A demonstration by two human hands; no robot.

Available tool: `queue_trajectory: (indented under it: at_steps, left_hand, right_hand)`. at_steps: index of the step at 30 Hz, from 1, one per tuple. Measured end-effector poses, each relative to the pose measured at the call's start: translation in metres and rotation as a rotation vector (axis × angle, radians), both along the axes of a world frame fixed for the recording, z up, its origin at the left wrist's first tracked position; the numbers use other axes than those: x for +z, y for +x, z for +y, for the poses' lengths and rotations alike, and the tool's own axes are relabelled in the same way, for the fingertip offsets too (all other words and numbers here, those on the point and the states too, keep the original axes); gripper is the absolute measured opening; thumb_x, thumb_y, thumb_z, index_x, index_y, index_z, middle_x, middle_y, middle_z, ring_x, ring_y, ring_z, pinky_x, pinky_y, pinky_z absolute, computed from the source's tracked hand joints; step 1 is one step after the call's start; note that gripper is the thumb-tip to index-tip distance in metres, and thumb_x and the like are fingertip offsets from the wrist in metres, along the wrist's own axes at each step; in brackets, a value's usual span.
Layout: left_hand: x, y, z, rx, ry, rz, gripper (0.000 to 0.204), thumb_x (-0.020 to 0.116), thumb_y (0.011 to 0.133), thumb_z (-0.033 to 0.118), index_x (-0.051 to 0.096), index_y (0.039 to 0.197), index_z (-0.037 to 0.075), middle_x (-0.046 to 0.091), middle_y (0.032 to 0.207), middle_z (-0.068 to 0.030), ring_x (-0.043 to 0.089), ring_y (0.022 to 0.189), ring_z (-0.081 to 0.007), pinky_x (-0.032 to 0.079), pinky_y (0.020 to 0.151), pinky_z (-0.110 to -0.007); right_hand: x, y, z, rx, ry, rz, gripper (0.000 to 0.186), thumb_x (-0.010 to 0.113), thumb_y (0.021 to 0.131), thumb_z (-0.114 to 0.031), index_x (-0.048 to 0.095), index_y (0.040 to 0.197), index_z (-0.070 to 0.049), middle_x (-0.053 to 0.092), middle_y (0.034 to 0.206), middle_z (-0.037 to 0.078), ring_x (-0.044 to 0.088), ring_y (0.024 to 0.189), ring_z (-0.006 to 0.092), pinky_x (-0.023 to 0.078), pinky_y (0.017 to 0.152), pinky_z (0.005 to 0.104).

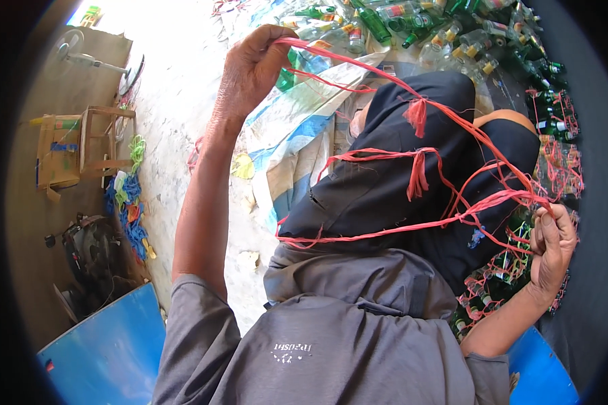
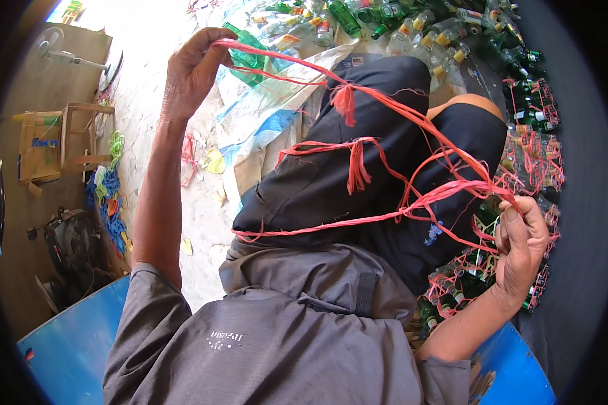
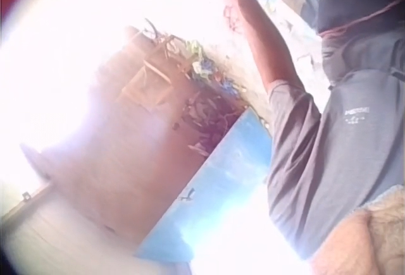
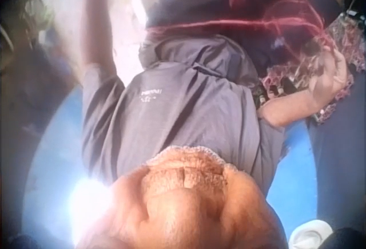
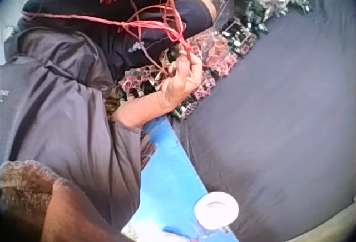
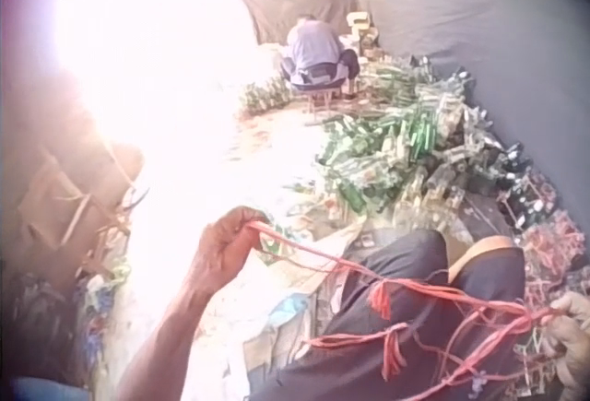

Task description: The person organizes and ties long lengths of red plastic cord into knotted bundles while sitting among glass bottles and other carrier materials.

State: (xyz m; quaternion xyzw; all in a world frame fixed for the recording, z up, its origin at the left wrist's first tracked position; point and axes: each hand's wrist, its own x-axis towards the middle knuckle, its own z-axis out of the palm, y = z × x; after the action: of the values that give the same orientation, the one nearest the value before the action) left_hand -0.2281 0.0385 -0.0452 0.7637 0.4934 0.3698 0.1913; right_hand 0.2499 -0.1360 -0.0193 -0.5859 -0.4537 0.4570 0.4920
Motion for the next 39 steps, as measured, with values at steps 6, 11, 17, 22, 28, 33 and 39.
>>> queue_trajectory:
  at_steps: [6, 11, 17, 22, 28, 33, 39]
  left_hand:
    - [-0.027, -0.011, 0.027, 0.2, -0.007, -0.253, 0.024, 0.059, 0.099, 0.022, 0.072, 0.107, 0.004, 0.072, 0.089, -0.0056, 0.065, 0.082, -0.0105, 0.052, 0.076, -0.026]
    - [-0.022, 0.002, 0.05, 0.23, -0.053, -0.207, 0.025, 0.064, 0.098, 0.026, 0.074, 0.106, 0.005, 0.068, 0.078, -0.0016, 0.057, 0.072, -0.0067, 0.047, 0.065, -0.025]
    - [-0.005, 0.041, 0.088, 0.029, -0.192, -0.598, 0.024, 0.06, 0.099, 0.021, 0.074, 0.109, 0.005, 0.063, 0.072, 0.0005, 0.053, 0.065, -0.0076, 0.046, 0.062, -0.025]
    - [0.01, 0.077, 0.129, -0.063, -0.265, -0.662, 0.033, 0.059, 0.098, 0.037, 0.069, 0.11, 0.008, 0.069, 0.099, -0.0046, 0.066, 0.092, -0.0179, 0.052, 0.081, -0.036]
    - [0.05, 0.137, 0.138, -0.19, -0.237, -0.801, 0.03, 0.062, 0.098, 0.037, 0.067, 0.113, 0.011, 0.07, 0.109, -0.0037, 0.066, 0.098, -0.0173, 0.051, 0.085, -0.036]
    - [0.067, 0.183, 0.131, -0.328, -0.145, -0.873, 0.03, 0.061, 0.099, 0.03, 0.065, 0.12, 0.009, 0.07, 0.112, -0.0031, 0.065, 0.097, -0.0174, 0.051, 0.085, -0.035]
    - [0.071, 0.206, 0.124, -0.368, -0.141, -0.786, 0.041, 0.061, 0.099, 0.033, 0.059, 0.132, 0.008, 0.066, 0.122, -0.0042, 0.064, 0.103, -0.0182, 0.052, 0.087, -0.036]
  right_hand:
    - [-0.002, 0.008, 0.0, 0.035, -0.014, -0.017, 0.016, 0.066, 0.097, -0.018, 0.063, 0.099, -0.002, 0.04, 0.061, -0.009, 0.026, 0.048, -0.0009, 0.016, 0.043, 0.0202]
    - [-0.007, 0.012, 0.001, 0.079, -0.031, 0.052, 0.015, 0.068, 0.094, -0.012, 0.064, 0.103, 0.0, 0.057, 0.073, -0.004, 0.032, 0.049, -0.0005, 0.021, 0.044, 0.0194]
    - [-0.005, 0.009, -0.004, 0.088, -0.058, 0.006, 0.015, 0.069, 0.092, -0.013, 0.065, 0.099, -0.001, 0.06, 0.08, -0.002, 0.035, 0.052, 0.0004, 0.025, 0.046, 0.0194]
    - [0.0, 0.0, -0.006, 0.12, -0.06, -0.013, 0.019, 0.073, 0.09, -0.017, 0.065, 0.092, 0.0, 0.05, 0.074, -0.004, 0.037, 0.058, 0.0017, 0.025, 0.051, 0.0205]
    - [-0.008, -0.005, -0.012, 0.151, -0.095, 0.01, 0.014, 0.072, 0.089, -0.011, 0.066, 0.092, 0.002, 0.056, 0.078, -0.002, 0.043, 0.065, 0.0026, 0.032, 0.056, 0.0201]
    - [-0.011, -0.009, -0.015, 0.206, -0.129, -0.024, 0.014, 0.071, 0.089, -0.012, 0.067, 0.092, 0.002, 0.059, 0.077, -0.001, 0.046, 0.067, 0.0044, 0.036, 0.06, 0.0216]
    - [-0.009, -0.011, -0.009, 0.244, -0.136, -0.038, 0.011, 0.067, 0.087, -0.007, 0.068, 0.094, 0.001, 0.062, 0.076, -0.001, 0.052, 0.067, 0.003, 0.04, 0.06, 0.0207]
